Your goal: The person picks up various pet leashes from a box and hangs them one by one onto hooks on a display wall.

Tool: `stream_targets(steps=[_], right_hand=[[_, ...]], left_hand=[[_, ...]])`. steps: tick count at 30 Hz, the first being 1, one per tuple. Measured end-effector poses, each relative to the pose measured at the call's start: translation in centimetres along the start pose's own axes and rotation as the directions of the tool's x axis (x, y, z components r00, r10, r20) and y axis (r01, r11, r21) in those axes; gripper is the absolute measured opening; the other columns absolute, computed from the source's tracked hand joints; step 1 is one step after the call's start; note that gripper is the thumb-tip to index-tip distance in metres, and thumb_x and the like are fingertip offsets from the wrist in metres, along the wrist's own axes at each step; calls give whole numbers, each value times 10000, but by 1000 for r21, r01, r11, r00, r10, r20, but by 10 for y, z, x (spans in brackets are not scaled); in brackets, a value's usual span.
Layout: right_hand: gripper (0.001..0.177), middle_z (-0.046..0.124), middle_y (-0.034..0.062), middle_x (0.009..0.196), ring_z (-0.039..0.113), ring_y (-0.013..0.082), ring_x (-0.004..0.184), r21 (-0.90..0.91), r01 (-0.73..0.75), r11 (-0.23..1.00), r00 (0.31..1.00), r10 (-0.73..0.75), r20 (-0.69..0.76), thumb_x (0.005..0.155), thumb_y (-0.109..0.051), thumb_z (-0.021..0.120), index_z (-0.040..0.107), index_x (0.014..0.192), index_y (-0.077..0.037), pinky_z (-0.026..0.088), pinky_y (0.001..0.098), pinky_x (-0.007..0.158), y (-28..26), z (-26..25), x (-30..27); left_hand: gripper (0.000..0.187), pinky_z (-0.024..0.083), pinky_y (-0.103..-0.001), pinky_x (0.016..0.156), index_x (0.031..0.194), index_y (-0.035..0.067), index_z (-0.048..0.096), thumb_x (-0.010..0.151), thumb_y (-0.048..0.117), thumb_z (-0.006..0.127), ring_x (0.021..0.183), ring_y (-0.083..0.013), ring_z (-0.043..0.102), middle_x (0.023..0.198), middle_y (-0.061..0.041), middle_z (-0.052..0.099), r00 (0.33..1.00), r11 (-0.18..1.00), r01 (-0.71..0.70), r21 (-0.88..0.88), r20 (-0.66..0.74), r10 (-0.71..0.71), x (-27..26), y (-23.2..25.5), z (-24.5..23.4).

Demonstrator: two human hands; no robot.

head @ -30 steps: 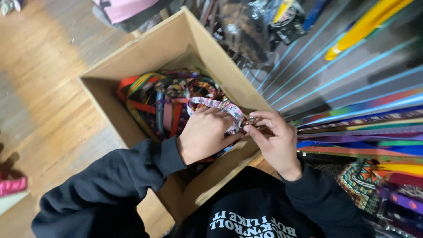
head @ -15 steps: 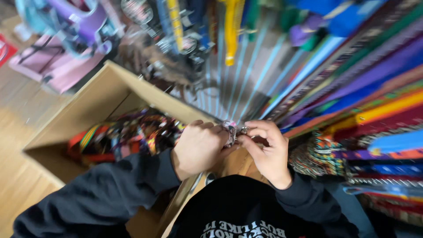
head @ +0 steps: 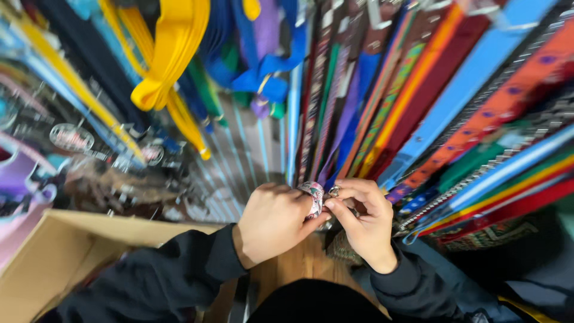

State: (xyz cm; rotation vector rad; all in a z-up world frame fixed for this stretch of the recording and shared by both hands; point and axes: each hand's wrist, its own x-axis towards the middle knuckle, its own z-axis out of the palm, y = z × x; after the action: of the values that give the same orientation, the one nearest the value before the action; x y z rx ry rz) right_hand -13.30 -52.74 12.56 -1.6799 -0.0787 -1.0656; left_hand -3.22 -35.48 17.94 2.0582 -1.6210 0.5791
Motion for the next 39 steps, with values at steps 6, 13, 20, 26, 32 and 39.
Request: stream_targets(steps=[6, 13, 20, 26, 32, 39], right_hand=[[314, 799, 102, 789, 710, 100, 618, -121, 64, 991, 992, -77, -99, 856, 53, 832, 758, 1157, 5, 655, 301, 591, -16, -26, 27], [262, 788, 45, 930, 782, 141, 866, -265, 108, 958, 986, -138, -97, 956, -147, 776, 710, 1203, -90, 632, 272, 740, -52, -46, 72], [309, 791, 60, 1019, 810, 214, 934, -326, 149, 933, 966, -208, -151, 987, -236, 714, 677, 1279, -143, 679, 373, 831, -75, -60, 125], [291, 797, 56, 1011, 796, 169, 904, -408, 253, 877, 917, -352, -187, 982, -226, 735, 719, 1257, -130, 653, 315, 793, -88, -60, 157], [294, 824, 94, 955, 811, 240, 852, -421, 290, 859, 877, -415, -243, 947, -112, 777, 737, 1238, -122, 688, 382, 730, -87, -60, 178], [290, 825, 62, 837, 795, 229, 752, -474, 271, 838, 836, -449, -314, 928, -73, 829, 739, 1183, -175, 671, 379, 640, -84, -60, 189]], left_hand=[[435, 562, -485, 617, 659, 123, 676, 920, 468, 719, 661, -328, 754, 605, -66, 695, 999, 998, -41, -52, -26, 39, 45, 8, 1], [527, 504, -484, 563, 671, 131, 659, 962, 560, 755, 606, -323, 689, 609, -58, 666, 994, 991, -40, 127, -97, 52, 100, 11, 12], [560, 508, -471, 630, 876, 106, 709, 1001, 650, 660, 816, -347, 670, 812, -103, 686, 960, 940, 32, 339, -271, 65, 154, 15, 14], [173, 401, -457, 542, 1115, 120, 596, 1052, 275, 641, 649, -382, 631, 801, -123, 688, 970, 914, -26, -406, -230, -75, 187, 17, 19], [150, 546, -400, 671, 1163, 124, 709, 1025, 145, 655, 838, -341, 768, 969, -127, 820, 926, 704, -80, -705, -314, -210, 203, 25, 24], [398, 667, -462, 685, 1377, 75, 554, 1008, -45, 641, 891, -396, 799, 1108, -228, 779, 853, 676, -252, -692, -489, -184, 206, 38, 22]])
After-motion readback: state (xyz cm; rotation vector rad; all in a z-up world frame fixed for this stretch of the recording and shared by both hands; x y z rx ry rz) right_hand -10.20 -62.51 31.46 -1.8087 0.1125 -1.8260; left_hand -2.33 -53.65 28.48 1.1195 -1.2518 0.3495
